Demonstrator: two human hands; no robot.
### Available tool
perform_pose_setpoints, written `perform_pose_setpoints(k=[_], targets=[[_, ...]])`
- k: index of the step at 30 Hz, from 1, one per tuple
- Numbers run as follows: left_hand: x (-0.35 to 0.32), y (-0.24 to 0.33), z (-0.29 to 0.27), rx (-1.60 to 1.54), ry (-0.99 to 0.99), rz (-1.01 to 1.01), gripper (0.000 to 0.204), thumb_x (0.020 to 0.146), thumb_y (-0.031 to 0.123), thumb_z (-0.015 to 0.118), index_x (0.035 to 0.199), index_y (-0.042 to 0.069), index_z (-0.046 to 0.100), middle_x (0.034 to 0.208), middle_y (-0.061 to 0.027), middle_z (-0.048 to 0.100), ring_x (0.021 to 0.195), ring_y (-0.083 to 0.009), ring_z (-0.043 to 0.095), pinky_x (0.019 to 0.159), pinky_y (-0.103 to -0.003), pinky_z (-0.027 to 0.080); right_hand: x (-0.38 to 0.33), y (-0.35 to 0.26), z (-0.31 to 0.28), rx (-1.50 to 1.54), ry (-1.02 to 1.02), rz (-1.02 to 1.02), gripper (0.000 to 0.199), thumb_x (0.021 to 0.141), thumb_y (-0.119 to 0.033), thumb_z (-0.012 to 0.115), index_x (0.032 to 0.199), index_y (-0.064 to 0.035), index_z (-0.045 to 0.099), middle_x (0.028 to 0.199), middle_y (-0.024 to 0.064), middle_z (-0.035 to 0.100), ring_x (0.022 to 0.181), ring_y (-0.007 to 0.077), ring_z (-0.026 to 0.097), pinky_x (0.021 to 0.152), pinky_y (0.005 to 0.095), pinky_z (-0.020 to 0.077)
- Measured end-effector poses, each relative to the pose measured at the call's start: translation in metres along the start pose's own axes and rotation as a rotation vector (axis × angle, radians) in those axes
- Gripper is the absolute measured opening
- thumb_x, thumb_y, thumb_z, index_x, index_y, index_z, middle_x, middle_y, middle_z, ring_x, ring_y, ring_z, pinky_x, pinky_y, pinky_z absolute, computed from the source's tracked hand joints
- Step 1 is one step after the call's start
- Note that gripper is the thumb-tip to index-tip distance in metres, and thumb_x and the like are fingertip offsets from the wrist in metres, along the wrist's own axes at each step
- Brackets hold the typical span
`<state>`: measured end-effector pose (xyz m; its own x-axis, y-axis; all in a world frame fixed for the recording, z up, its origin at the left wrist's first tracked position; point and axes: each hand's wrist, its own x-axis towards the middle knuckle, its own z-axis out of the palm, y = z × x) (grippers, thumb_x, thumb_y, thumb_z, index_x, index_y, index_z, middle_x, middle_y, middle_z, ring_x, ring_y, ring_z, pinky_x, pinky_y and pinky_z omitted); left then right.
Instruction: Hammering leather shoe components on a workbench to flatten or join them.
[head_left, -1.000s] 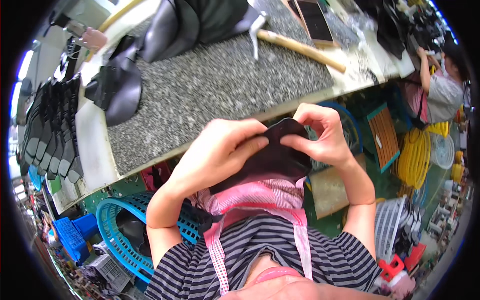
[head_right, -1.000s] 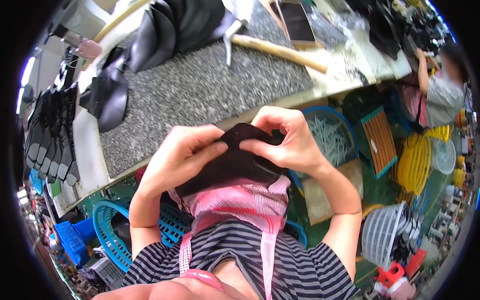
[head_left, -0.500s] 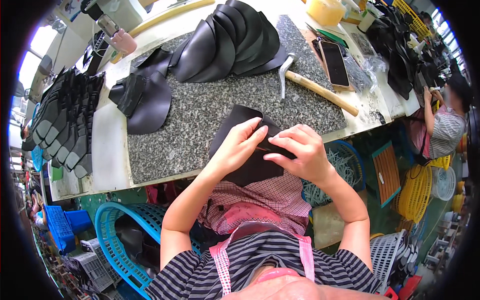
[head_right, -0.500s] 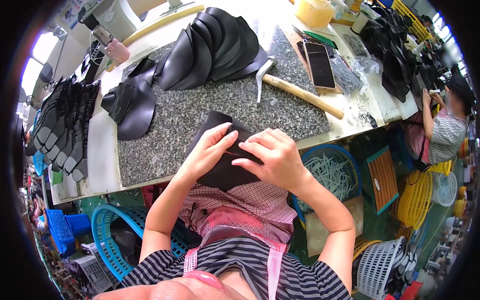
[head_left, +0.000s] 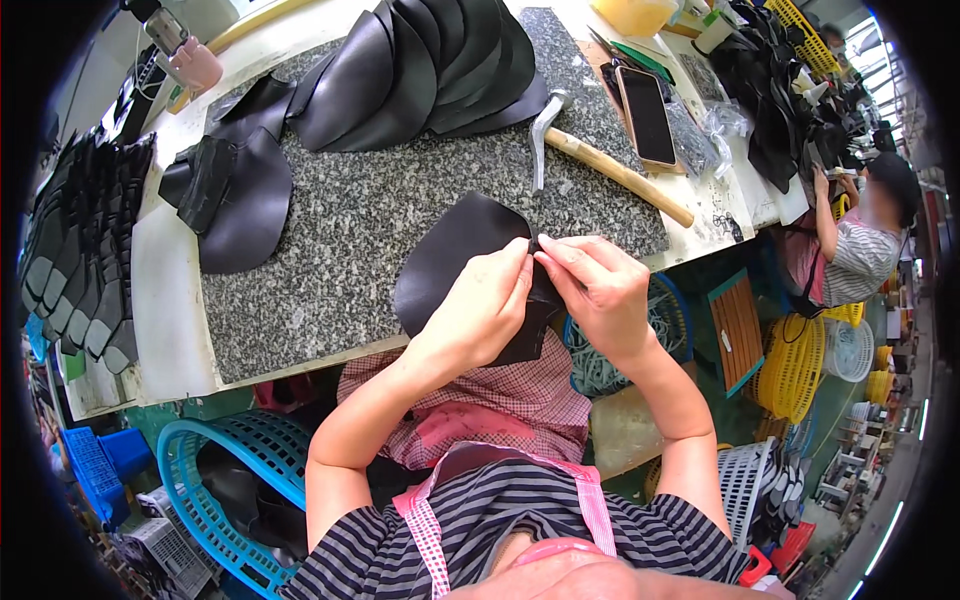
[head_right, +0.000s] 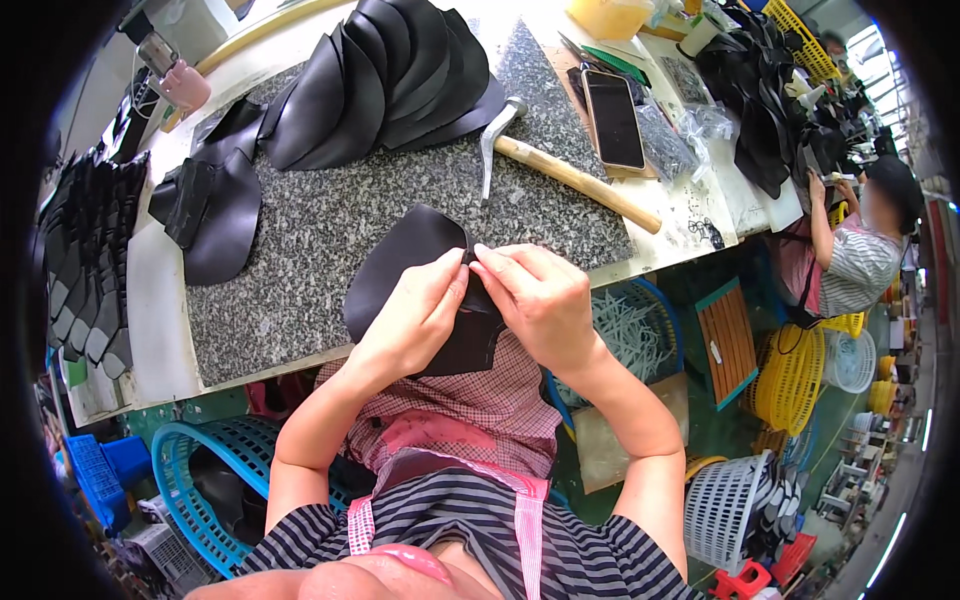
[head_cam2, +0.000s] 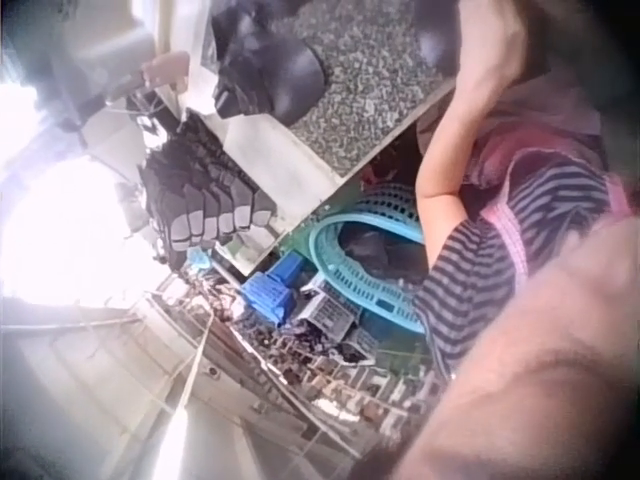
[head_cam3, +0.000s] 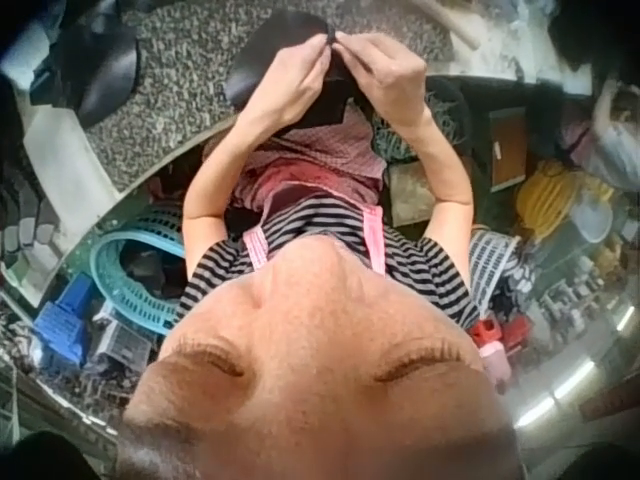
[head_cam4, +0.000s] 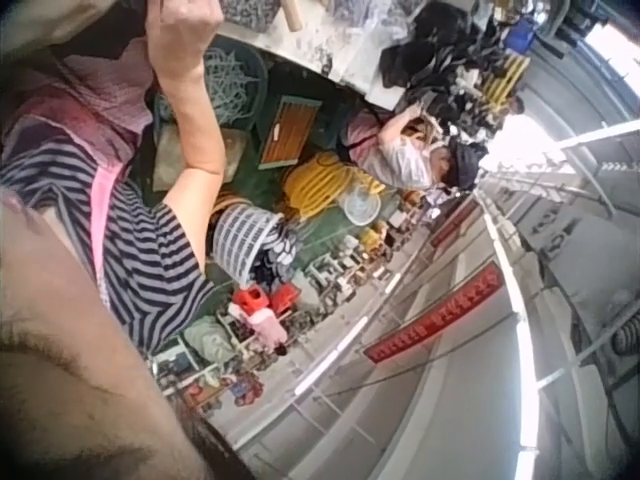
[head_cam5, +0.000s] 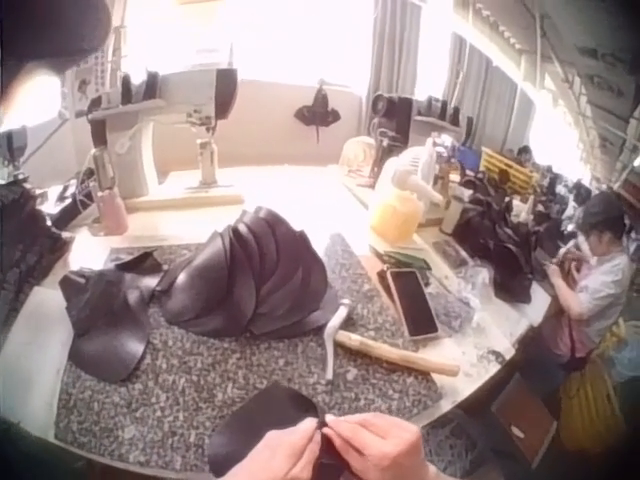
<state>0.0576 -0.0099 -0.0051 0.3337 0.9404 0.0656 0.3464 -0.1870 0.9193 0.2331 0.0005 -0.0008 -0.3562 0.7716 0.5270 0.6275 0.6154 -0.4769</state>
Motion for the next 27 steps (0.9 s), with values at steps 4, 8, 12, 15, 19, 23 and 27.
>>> perform_pose_setpoints(k=[4, 8, 12, 15, 19, 23, 27], targets=[[0.0, -0.007, 0.01, -0.012, 0.03, 0.08, 0.011, 0.098, 0.006, 0.046, 0.092, -0.003, 0.043, 0.077, -0.0265, 0.055, 0.077, -0.0472, 0.057, 0.067, -0.051, 0.044, -0.001, -0.004, 0.005, -0.115, -0.004, -0.04, 0.022, 0.081, -0.003, 0.072, 0.103, -0.0019, 0.072, 0.089, 0.01, 0.071, 0.077, 0.0257, 0.069, 0.068, 0.034, 0.0559], [-0.001, -0.012, 0.017, -0.014, 0.053, 0.121, 0.009, 0.097, 0.004, 0.046, 0.093, -0.003, 0.043, 0.077, -0.0262, 0.055, 0.076, -0.0474, 0.057, 0.067, -0.051, 0.044, 0.001, -0.002, 0.007, -0.144, -0.008, 0.007, 0.023, 0.08, -0.002, 0.072, 0.103, -0.0021, 0.072, 0.085, 0.0119, 0.07, 0.074, 0.0257, 0.069, 0.066, 0.0332, 0.0555], [-0.004, -0.012, 0.014, -0.087, 0.039, 0.029, 0.012, 0.101, 0.007, 0.043, 0.098, -0.004, 0.044, 0.076, -0.0228, 0.056, 0.069, -0.0384, 0.061, 0.062, -0.042, 0.049, 0.008, 0.004, 0.007, 0.188, 0.001, 0.321, 0.017, 0.082, 0.002, 0.07, 0.099, -0.0002, 0.074, 0.082, 0.0101, 0.071, 0.066, 0.0149, 0.069, 0.06, 0.027, 0.054], [0.0, -0.012, 0.012, -0.128, 0.029, 0.0, 0.011, 0.1, 0.007, 0.044, 0.096, -0.003, 0.043, 0.074, -0.0241, 0.055, 0.07, -0.0418, 0.059, 0.062, -0.045, 0.047, 0.004, 0.001, 0.006, 0.221, 0.031, 0.296, 0.017, 0.081, -0.002, 0.074, 0.098, -0.001, 0.074, 0.085, 0.0103, 0.072, 0.072, 0.0157, 0.07, 0.062, 0.0275, 0.0556], [0.0, -0.008, 0.009, -0.129, 0.016, -0.022, 0.011, 0.099, 0.006, 0.045, 0.094, -0.003, 0.041, 0.072, -0.0261, 0.055, 0.071, -0.0473, 0.056, 0.062, -0.05, 0.042, 0.002, 0.009, 0.005, 0.164, 0.032, 0.172, 0.018, 0.08, -0.005, 0.076, 0.098, -0.0028, 0.075, 0.088, 0.0108, 0.072, 0.075, 0.0199, 0.071, 0.063, 0.0298, 0.056], [0.0, -0.011, 0.011, -0.194, 0.007, -0.062, 0.011, 0.1, 0.006, 0.045, 0.094, -0.002, 0.041, 0.072, -0.026, 0.055, 0.071, -0.0471, 0.057, 0.062, -0.05, 0.042, 0.009, 0.0, -0.001, 0.185, -0.03, 0.231, 0.017, 0.081, -0.003, 0.074, 0.098, -0.0028, 0.074, 0.087, 0.0111, 0.071, 0.073, 0.0218, 0.07, 0.064, 0.0311, 0.0551], [0.001, -0.015, 0.014, -0.141, 0.026, -0.009, 0.008, 0.098, 0.005, 0.045, 0.094, -0.002, 0.042, 0.074, -0.0257, 0.056, 0.072, -0.0462, 0.058, 0.062, -0.049, 0.044, 0.012, -0.002, 0.0, 0.016, -0.052, 0.096, 0.016, 0.079, 0.004, 0.072, 0.094, 0.0003, 0.073, 0.084, 0.0121, 0.071, 0.071, 0.0213, 0.07, 0.065, 0.0283, 0.0555]])
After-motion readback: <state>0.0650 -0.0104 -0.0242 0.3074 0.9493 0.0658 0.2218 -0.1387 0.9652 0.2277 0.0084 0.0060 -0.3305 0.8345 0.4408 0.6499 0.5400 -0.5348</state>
